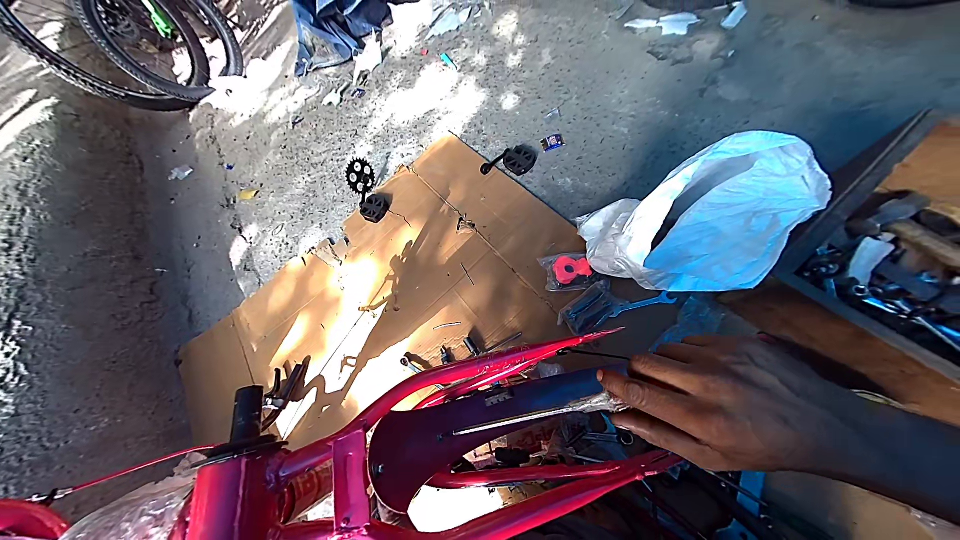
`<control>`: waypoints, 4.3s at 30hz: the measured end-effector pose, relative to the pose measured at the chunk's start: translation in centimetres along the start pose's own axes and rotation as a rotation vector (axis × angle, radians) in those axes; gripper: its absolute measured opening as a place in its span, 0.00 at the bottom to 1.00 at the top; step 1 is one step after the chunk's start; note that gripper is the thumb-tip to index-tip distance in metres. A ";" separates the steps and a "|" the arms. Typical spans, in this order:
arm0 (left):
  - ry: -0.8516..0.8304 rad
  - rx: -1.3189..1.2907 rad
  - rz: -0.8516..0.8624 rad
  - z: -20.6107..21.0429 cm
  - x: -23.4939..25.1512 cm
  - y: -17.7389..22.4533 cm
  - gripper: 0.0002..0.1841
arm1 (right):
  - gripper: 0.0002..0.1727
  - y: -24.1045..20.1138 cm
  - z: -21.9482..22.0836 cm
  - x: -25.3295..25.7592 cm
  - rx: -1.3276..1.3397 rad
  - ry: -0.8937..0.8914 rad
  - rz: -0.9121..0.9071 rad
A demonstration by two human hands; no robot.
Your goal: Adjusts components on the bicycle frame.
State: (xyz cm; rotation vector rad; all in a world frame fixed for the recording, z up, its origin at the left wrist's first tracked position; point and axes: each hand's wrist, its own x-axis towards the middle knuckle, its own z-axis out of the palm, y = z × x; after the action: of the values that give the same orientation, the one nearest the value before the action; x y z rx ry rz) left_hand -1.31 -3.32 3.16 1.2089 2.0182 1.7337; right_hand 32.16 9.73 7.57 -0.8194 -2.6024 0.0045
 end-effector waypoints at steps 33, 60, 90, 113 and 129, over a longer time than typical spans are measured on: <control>-0.209 0.376 -0.077 1.7 3.8 1.2 0.13 | 0.35 3.4 0.2 5.0 -0.168 -0.116 0.075; 0.057 0.104 0.098 3.0 -1.3 -1.1 0.13 | 0.28 3.3 -0.7 6.3 -0.150 -0.233 0.101; -0.330 -0.054 -0.158 -2.3 2.3 9.0 0.18 | 0.20 -1.0 -1.4 -2.5 0.466 0.133 0.257; -0.017 -0.361 0.096 3.4 2.3 6.7 0.30 | 0.20 -1.4 2.1 -2.8 0.559 0.233 0.246; -0.011 -0.352 0.151 3.5 2.4 6.5 0.28 | 0.19 -1.2 3.0 -3.0 0.540 0.316 0.178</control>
State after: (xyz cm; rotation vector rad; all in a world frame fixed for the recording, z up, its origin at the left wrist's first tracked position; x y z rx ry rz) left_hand 2.22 0.69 8.82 1.2698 1.5597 2.0381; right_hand 32.52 7.43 3.83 -0.7680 -2.0744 0.5559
